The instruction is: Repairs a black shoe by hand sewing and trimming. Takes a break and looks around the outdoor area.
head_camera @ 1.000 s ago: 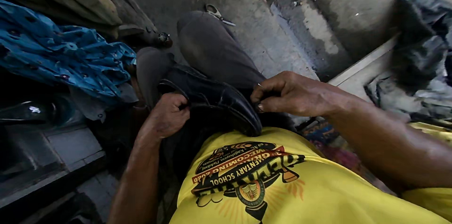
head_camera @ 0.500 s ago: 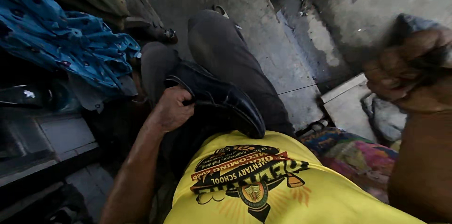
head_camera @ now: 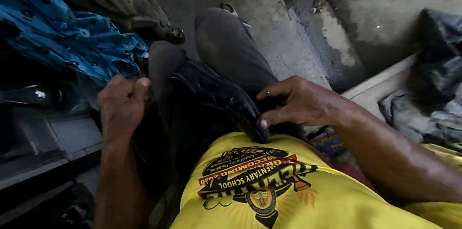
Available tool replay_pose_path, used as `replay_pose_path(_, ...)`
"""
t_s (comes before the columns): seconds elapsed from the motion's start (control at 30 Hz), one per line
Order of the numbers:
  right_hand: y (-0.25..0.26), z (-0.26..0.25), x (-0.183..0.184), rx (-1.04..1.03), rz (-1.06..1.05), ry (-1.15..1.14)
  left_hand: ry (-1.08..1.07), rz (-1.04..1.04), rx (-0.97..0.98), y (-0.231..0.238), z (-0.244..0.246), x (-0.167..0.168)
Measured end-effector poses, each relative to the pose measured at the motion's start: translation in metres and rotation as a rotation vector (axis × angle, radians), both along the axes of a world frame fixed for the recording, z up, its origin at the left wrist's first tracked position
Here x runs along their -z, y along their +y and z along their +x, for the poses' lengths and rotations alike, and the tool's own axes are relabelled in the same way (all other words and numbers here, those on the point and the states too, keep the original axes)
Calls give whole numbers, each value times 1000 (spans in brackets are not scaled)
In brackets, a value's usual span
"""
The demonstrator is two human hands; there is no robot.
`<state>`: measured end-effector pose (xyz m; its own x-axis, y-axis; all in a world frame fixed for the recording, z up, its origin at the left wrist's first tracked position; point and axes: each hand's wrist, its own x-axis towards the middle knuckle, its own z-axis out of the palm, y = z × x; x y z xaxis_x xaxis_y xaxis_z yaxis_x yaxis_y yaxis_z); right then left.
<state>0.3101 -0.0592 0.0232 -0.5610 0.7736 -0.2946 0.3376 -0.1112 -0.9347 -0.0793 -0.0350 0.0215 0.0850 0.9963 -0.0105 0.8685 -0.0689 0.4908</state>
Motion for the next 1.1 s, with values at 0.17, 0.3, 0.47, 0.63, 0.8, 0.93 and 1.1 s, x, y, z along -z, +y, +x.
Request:
replay_pose_path(0.17, 5, -3, 0, -34, 18, 15, -1379, -221, 124, -1, 27, -4)
replay_pose_path(0.3, 9, -3, 6, -43, -34, 91, -1514, -342, -51, 20, 38, -2)
replay_pose_path(0.47, 16, -4, 13, -139, -64, 96, -1453, -331, -334, 54, 23, 16)
replay_pose_path(0.63, 18, -9, 12, -177, -47, 33, -1426, -276, -404, 73, 3, 19)
replay_pose_path(0.8, 13, -7, 8, -150, -27, 43, -1188, -438, -166, 42, 12, 14)
replay_pose_path(0.93, 7, -4, 4, -106, -9, 55, -875, -587, 223, -2, 47, 15)
replay_pose_path(1.1, -2, -10, 2, -86, 75, 60, -1368, -761, 387, -9, 83, 35)
